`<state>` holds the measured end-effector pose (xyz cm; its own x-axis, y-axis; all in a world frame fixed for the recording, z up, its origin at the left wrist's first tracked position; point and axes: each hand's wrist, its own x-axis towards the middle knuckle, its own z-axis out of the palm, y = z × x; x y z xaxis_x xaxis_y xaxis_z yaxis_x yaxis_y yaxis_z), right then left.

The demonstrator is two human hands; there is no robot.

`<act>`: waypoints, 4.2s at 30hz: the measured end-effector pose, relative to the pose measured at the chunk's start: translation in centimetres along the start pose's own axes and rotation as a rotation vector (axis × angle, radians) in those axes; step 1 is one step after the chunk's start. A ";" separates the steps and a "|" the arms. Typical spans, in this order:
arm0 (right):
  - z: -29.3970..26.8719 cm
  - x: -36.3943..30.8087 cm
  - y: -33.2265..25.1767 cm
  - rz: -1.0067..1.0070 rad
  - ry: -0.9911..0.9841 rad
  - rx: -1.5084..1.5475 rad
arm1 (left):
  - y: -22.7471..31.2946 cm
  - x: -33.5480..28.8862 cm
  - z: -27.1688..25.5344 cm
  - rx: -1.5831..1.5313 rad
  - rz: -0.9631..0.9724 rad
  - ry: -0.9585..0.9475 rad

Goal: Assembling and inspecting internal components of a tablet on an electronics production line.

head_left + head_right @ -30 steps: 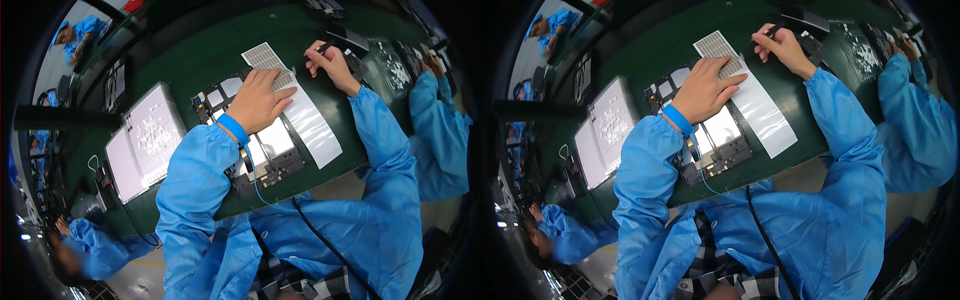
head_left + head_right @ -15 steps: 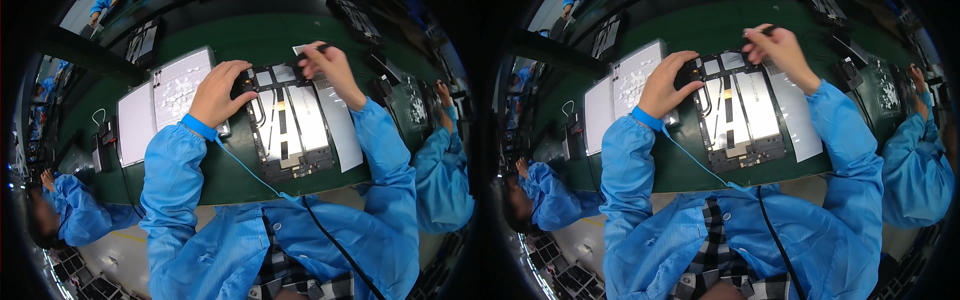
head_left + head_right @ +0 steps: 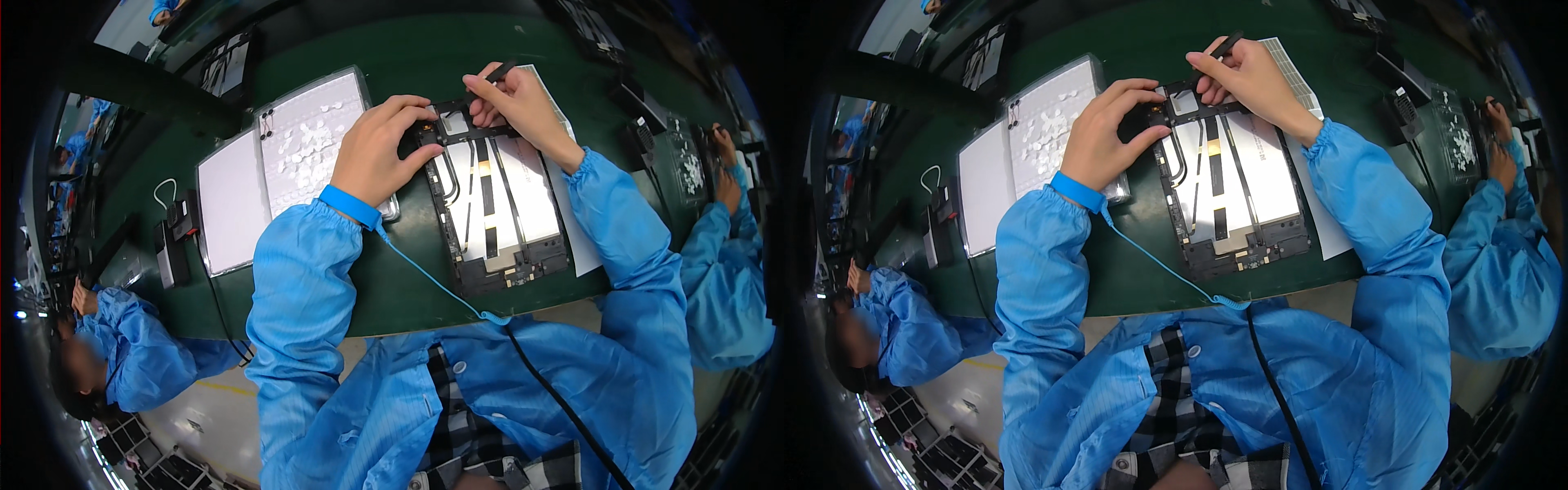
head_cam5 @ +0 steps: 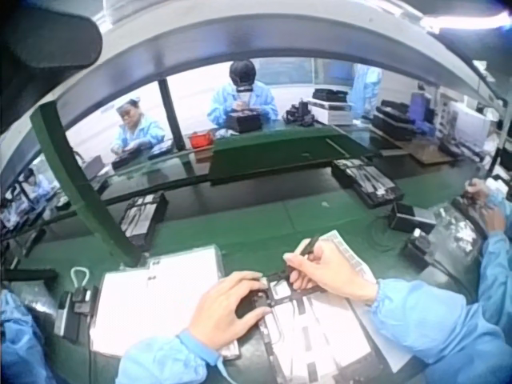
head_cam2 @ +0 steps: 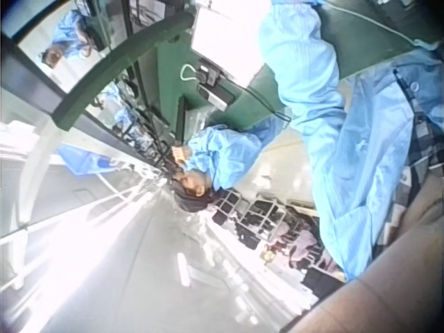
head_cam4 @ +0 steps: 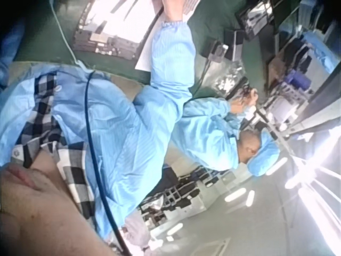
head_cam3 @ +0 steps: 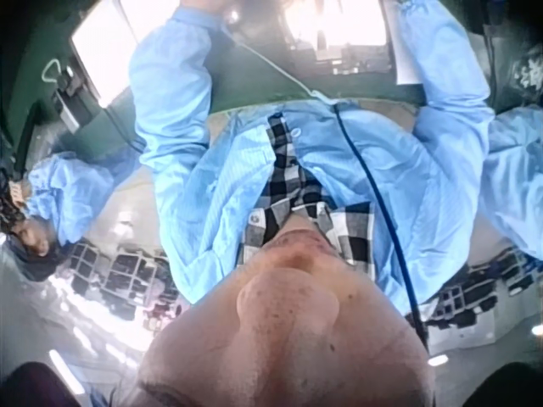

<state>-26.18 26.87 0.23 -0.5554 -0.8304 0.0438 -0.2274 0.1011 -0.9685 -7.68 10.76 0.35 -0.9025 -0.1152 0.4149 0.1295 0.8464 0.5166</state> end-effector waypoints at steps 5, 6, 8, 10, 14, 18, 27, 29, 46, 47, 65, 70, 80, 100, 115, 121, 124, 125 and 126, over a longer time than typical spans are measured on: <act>0.3 -0.1 -0.4 -0.026 0.009 -0.053 | 0.3 0.2 -0.4 0.066 0.066 -0.040; 0.3 -0.2 -0.4 -0.032 0.012 -0.046 | 0.4 0.3 -0.5 0.104 0.089 -0.070; 0.4 -0.5 -0.4 -0.046 0.040 -0.008 | 0.8 0.5 -0.6 0.142 0.129 -0.106; 0.4 -0.9 -0.2 -0.065 0.091 0.084 | 1.1 0.9 -0.6 0.182 0.176 -0.126; -2.6 0.0 -1.3 -0.283 0.218 0.060 | 1.4 1.1 -0.2 0.256 0.252 -0.153; -9.2 -2.1 0.1 -0.316 0.295 -0.008 | 2.9 2.2 0.1 0.315 0.326 -0.142; -13.3 -8.2 5.1 0.047 0.294 0.052 | 7.0 7.4 10.6 0.198 0.436 -0.190; -13.3 -8.0 5.1 0.073 0.311 0.071 | 6.7 7.3 11.3 0.217 0.350 -0.303; -13.7 -7.8 5.0 0.122 0.314 0.017 | 6.5 7.3 11.5 0.199 0.345 -0.307; -13.8 -7.7 5.0 0.121 0.298 0.025 | 6.5 7.2 11.4 0.211 0.343 -0.315; -13.9 -8.0 5.4 0.056 0.355 0.056 | 6.5 6.3 13.2 0.166 0.358 -0.155; -14.3 -7.8 5.3 0.082 0.342 0.096 | 6.9 6.9 12.2 0.184 0.338 -0.263; -14.6 -7.8 5.2 0.097 0.252 0.068 | 6.3 6.6 13.8 0.170 0.393 -0.117; -5.1 -2.1 2.7 -0.010 0.201 0.208 | 5.5 2.7 3.9 0.310 0.078 0.021; -5.2 -2.3 4.6 -0.096 0.225 0.129 | 5.0 3.5 5.0 0.328 0.093 -0.059; -5.2 -2.4 4.8 -0.117 0.202 0.110 | 4.8 3.1 5.3 0.329 0.116 -0.070; -4.3 -2.9 4.2 -0.142 0.241 0.090 | 4.8 3.0 5.1 0.341 0.121 -0.056; -4.3 -3.0 3.8 -0.170 0.289 0.079 | 5.1 3.2 5.0 0.344 0.117 -0.047; -4.5 -2.8 4.1 -0.176 0.280 0.076 | 5.6 3.5 5.0 0.302 0.141 -0.051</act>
<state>-29.18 32.10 -2.71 -0.7133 -0.6479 0.2673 -0.2850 -0.0802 -0.9552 -12.18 17.70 0.96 -0.9046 0.0335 0.4249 0.1337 0.9689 0.2082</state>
